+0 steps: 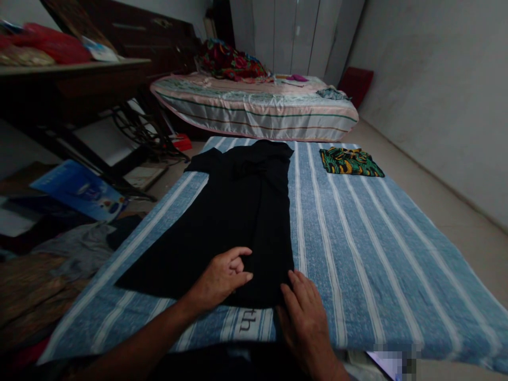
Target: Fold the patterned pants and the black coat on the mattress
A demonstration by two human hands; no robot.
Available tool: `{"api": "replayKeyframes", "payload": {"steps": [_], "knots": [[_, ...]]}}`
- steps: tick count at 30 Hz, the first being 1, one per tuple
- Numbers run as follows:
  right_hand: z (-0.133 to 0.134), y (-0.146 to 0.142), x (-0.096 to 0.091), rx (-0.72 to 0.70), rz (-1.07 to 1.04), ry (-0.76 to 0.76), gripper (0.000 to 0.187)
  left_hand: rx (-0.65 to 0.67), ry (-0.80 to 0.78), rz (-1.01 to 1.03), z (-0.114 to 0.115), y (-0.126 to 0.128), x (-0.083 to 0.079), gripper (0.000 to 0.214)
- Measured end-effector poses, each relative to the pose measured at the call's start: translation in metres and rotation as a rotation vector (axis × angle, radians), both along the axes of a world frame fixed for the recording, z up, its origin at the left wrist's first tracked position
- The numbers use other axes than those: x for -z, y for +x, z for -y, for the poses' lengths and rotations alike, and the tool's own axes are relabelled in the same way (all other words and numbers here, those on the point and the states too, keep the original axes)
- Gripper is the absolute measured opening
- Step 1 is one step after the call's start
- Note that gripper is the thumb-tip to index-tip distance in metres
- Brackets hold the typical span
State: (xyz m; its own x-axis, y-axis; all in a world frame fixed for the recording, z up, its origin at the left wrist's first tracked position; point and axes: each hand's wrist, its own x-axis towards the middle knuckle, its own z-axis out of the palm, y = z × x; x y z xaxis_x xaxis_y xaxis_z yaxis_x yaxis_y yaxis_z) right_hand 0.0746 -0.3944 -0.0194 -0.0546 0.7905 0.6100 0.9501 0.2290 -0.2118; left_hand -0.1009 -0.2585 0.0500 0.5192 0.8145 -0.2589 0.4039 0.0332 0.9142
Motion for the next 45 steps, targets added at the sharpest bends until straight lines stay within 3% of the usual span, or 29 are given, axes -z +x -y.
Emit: {"api": "replayKeyframes", "payload": {"steps": [5, 10, 16, 20, 27, 31, 37, 41, 45], "knots": [[0.000, 0.001, 0.005, 0.065, 0.023, 0.042, 0.029, 0.049, 0.022, 0.001, -0.003, 0.005, -0.011, 0.043], [-0.003, -0.001, 0.001, 0.014, 0.004, 0.123, 0.030, 0.097, 0.123, -0.011, -0.008, 0.001, -0.026, 0.038], [-0.007, -0.009, 0.009, -0.017, 0.010, 0.121, 0.026, 0.138, 0.200, -0.273, -0.007, -0.017, -0.009, 0.037], [-0.006, -0.008, 0.013, -0.035, -0.038, 0.141, 0.028, 0.157, 0.212, -0.295, -0.006, -0.020, 0.000, 0.037], [-0.006, -0.007, 0.011, -0.088, -0.043, 0.153, 0.033, 0.313, 0.370, -0.489, -0.006, -0.021, -0.004, 0.036], [-0.006, -0.007, 0.011, -0.087, -0.004, 0.153, 0.035, 0.397, 0.458, -0.638, -0.005, -0.020, -0.015, 0.032], [-0.005, -0.006, 0.011, -0.129, 0.008, 0.166, 0.033, 0.400, 0.654, -0.655, -0.011, 0.005, -0.031, 0.023], [-0.008, -0.011, 0.008, -0.116, 0.006, 0.190, 0.030, 0.469, 0.836, -0.507, -0.029, 0.041, -0.022, 0.018], [-0.008, -0.012, 0.000, -0.093, -0.030, 0.148, 0.030, 0.507, 0.901, -0.449, -0.053, 0.079, -0.009, 0.022]]}}
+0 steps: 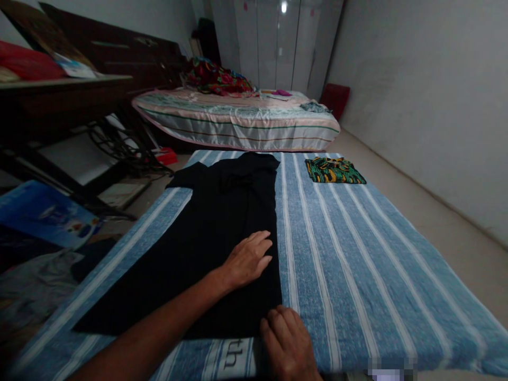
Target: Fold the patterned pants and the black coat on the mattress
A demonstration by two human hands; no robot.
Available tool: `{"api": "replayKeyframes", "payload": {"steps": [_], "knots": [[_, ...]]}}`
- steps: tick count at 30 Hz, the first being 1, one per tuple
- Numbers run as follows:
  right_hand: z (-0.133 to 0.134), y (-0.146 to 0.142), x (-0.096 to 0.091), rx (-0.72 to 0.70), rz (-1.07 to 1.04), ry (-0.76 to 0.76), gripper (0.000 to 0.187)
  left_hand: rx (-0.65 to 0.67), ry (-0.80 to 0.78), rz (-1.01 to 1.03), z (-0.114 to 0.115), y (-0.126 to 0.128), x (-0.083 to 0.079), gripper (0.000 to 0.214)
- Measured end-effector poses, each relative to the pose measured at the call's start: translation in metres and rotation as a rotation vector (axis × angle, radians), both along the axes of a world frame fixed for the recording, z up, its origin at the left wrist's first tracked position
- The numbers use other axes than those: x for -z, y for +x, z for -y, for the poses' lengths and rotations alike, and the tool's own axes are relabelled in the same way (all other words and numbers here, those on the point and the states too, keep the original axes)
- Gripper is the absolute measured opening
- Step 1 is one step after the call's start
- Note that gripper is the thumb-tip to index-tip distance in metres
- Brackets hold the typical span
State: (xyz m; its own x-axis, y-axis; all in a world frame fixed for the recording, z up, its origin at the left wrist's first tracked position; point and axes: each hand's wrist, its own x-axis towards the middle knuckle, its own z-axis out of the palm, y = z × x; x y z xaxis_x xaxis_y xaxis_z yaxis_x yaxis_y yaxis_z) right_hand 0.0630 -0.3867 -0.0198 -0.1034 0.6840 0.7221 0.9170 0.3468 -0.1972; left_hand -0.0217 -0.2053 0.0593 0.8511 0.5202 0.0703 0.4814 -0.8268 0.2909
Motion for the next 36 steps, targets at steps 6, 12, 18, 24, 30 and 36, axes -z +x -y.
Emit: {"api": "replayKeyframes", "payload": {"steps": [6, 12, 18, 24, 30, 36], "knots": [[0.013, 0.024, -0.012, 0.101, -0.063, -0.211, 0.031, -0.009, 0.010, -0.001, -0.017, 0.022, 0.020, 0.028], [0.020, 0.039, -0.013, 0.064, -0.168, -0.264, 0.021, 0.002, 0.046, 0.003, -0.014, 0.016, 0.042, 0.030], [0.022, 0.046, -0.016, 0.010, -0.217, -0.343, 0.015, 0.013, 0.085, 0.021, -0.016, 0.014, 0.049, 0.032], [0.022, 0.047, -0.023, -0.015, -0.238, -0.383, 0.015, 0.024, 0.096, 0.051, -0.017, 0.014, 0.053, 0.031], [0.019, 0.040, -0.022, -0.013, -0.178, -0.310, 0.020, 0.019, 0.091, 0.053, -0.017, 0.013, 0.051, 0.030], [0.016, 0.027, -0.005, 0.047, -0.102, -0.135, 0.028, 0.021, 0.108, 0.064, -0.016, 0.009, 0.052, 0.029]]}}
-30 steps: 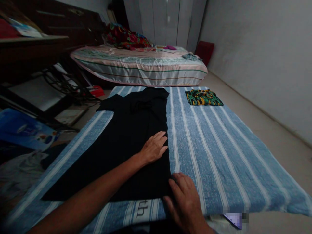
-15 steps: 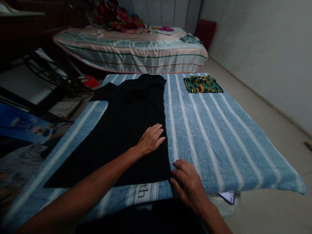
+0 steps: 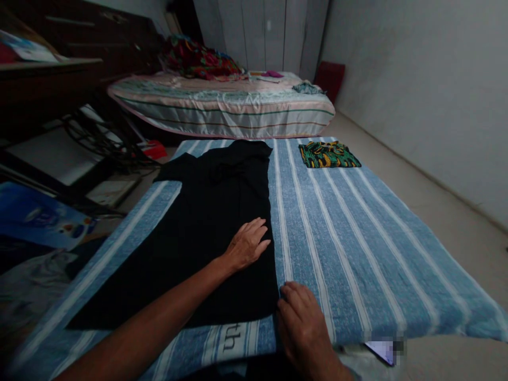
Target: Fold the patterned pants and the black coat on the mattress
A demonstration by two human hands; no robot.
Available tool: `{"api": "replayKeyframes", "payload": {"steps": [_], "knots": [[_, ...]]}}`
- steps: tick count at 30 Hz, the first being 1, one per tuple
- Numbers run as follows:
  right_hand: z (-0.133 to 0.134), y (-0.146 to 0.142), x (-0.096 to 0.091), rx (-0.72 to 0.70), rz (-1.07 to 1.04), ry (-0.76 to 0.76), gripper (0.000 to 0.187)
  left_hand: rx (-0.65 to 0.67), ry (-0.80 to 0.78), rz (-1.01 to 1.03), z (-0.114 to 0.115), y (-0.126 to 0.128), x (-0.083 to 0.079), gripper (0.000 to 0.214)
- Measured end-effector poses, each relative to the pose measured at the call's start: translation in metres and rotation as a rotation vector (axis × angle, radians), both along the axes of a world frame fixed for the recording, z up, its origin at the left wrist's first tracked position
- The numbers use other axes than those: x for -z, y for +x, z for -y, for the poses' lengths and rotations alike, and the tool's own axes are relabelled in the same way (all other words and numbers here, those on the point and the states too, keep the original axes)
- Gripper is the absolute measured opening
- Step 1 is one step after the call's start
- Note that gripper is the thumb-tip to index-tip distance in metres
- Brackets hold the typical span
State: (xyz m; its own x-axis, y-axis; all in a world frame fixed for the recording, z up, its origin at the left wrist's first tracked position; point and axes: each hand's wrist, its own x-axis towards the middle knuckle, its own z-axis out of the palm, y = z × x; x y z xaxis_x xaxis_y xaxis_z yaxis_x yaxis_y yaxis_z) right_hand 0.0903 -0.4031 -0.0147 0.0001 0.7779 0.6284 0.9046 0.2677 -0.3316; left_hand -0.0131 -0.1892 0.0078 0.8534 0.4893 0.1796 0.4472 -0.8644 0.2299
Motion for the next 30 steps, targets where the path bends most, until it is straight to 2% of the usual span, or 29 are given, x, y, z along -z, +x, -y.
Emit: {"api": "replayKeyframes", "payload": {"steps": [6, 25, 30], "knots": [[-0.003, -0.002, 0.008, 0.001, 0.068, 0.038, 0.027, -0.007, 0.001, 0.006, 0.001, -0.002, -0.001, 0.028], [-0.007, 0.001, -0.003, -0.011, 0.055, -0.039, 0.024, -0.006, 0.052, 0.028, -0.001, 0.001, 0.004, 0.028], [-0.004, 0.000, -0.005, -0.017, 0.066, -0.013, 0.024, -0.012, 0.037, 0.053, -0.001, 0.001, 0.003, 0.027]]}}
